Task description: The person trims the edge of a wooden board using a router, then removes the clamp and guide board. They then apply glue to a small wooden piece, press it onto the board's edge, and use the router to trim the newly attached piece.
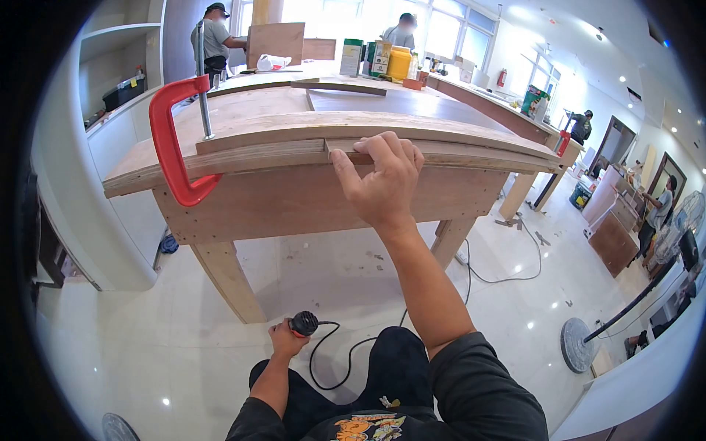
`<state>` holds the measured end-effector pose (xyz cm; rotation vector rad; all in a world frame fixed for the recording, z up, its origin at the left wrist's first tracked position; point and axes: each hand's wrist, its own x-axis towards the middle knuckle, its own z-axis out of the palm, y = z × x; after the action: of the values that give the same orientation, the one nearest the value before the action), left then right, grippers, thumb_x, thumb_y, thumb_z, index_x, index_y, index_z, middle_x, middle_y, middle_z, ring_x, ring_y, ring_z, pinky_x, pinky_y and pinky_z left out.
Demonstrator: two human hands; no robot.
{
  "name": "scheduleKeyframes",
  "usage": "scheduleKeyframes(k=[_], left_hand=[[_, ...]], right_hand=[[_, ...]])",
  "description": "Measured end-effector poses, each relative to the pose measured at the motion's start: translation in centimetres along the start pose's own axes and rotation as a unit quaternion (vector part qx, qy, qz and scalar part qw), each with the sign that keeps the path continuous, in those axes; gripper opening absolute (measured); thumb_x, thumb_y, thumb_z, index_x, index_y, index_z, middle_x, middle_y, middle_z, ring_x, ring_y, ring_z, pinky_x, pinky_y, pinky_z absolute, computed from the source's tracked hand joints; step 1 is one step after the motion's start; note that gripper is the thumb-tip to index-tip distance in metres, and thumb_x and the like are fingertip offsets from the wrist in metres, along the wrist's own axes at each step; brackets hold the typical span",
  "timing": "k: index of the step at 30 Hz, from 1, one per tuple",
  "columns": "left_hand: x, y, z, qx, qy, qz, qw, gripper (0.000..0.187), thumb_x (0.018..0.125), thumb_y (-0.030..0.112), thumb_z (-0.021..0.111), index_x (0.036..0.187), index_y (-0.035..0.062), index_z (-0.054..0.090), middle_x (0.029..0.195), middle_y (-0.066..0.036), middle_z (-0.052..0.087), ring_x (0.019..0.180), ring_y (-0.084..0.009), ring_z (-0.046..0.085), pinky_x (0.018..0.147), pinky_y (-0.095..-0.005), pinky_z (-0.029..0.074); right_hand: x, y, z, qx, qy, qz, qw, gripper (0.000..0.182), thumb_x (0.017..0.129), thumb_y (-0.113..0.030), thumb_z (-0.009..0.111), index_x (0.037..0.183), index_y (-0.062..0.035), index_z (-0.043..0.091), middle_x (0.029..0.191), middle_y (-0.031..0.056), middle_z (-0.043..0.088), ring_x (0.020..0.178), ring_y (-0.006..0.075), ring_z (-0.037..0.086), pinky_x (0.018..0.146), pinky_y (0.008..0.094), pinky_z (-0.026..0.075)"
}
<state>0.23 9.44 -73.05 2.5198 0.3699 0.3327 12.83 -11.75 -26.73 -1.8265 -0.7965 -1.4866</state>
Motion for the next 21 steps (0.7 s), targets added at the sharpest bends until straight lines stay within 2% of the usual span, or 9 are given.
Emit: scheduleKeyframes(k=[5,8,11,12,15,17,19,21], left_hand=[[0.1,1.0,-1.0,-0.053,0.0,-0.025,0.998,0.076,0.057,0.042,0.089,0.118,0.0052,0.062,0.105,-0.012,0.071,0.106,-0.0302,0.065,0.104,-0.0456,0.037],[0.4,1.9,-1.4,-0.103,0.078,-0.019,0.991,0.074,0.057,0.041,0.09,0.116,0.0056,0.062,0.103,-0.013,0.071,0.104,-0.0337,0.065,0.103,-0.0462,0.038],[0.8,4.0,-3.9,-0.171,0.106,-0.04,0.979,0.074,0.056,0.04,0.09,0.115,0.0063,0.062,0.1,-0.013,0.07,0.101,-0.0373,0.064,0.1,-0.0485,0.041],[0.8,5.2,-5.6,-0.207,0.098,-0.038,0.973,0.064,0.059,0.031,0.091,0.111,0.0047,0.064,0.1,-0.014,0.072,0.099,-0.0328,0.067,0.095,-0.0455,0.048],[1.8,8.9,-10.6,-0.395,0.069,-0.006,0.916,0.052,0.064,0.018,0.089,0.109,0.0026,0.067,0.102,-0.01,0.074,0.097,-0.0239,0.07,0.091,-0.0384,0.053],[1.4,14.8,-18.0,-0.447,0.074,0.013,0.891,0.046,0.068,0.007,0.084,0.111,0.0003,0.069,0.103,-0.006,0.074,0.096,-0.0171,0.069,0.091,-0.0331,0.054],[1.9,17.6,-22.8,-0.499,0.089,0.077,0.859,0.052,0.067,0.004,0.083,0.116,-0.0008,0.068,0.106,-0.006,0.073,0.097,-0.0164,0.068,0.094,-0.0343,0.053],[1.9,20.6,-27.7,-0.522,0.116,0.094,0.84,0.055,0.067,0.004,0.083,0.119,-0.0012,0.066,0.109,-0.007,0.072,0.098,-0.0173,0.068,0.094,-0.0342,0.053]], right_hand=[[0.1,-0.3,0.1,0.001,0.006,0.013,1.0,0.022,0.075,-0.027,0.08,0.08,-0.011,0.066,0.081,-0.001,0.062,0.081,0.0203,0.058,0.088,0.0372,0.034],[-0.1,0.0,0.4,-0.009,0.026,-0.003,1.0,0.021,0.074,-0.026,0.079,0.079,-0.0112,0.066,0.08,-0.0017,0.061,0.081,0.0201,0.058,0.088,0.0372,0.035],[-0.1,0.0,0.3,-0.009,0.031,-0.012,0.999,0.021,0.074,-0.027,0.078,0.08,-0.0112,0.066,0.081,-0.0009,0.061,0.082,0.021,0.058,0.088,0.0371,0.036],[-0.1,0.2,0.2,-0.002,0.028,-0.025,0.999,0.021,0.074,-0.027,0.078,0.082,-0.0111,0.066,0.081,-0.0004,0.061,0.082,0.0215,0.057,0.088,0.0373,0.036],[-0.1,1.0,-0.4,0.02,0.012,-0.053,0.998,0.022,0.075,-0.028,0.077,0.086,-0.0107,0.067,0.084,0.0008,0.062,0.083,0.0227,0.057,0.089,0.0385,0.037],[0.0,1.5,-1.0,0.039,-0.014,-0.063,0.997,0.025,0.075,-0.028,0.076,0.09,-0.0102,0.068,0.087,0.0016,0.063,0.085,0.0236,0.058,0.09,0.04,0.039],[0.4,2.3,-1.9,0.062,-0.055,-0.074,0.994,0.027,0.076,-0.029,0.075,0.095,-0.0105,0.07,0.093,0.0019,0.066,0.089,0.0242,0.06,0.093,0.041,0.039],[0.8,3.4,-2.8,0.071,-0.091,-0.083,0.99,0.029,0.078,-0.029,0.075,0.099,-0.011,0.071,0.098,0.0022,0.068,0.094,0.0248,0.062,0.096,0.0416,0.04]])
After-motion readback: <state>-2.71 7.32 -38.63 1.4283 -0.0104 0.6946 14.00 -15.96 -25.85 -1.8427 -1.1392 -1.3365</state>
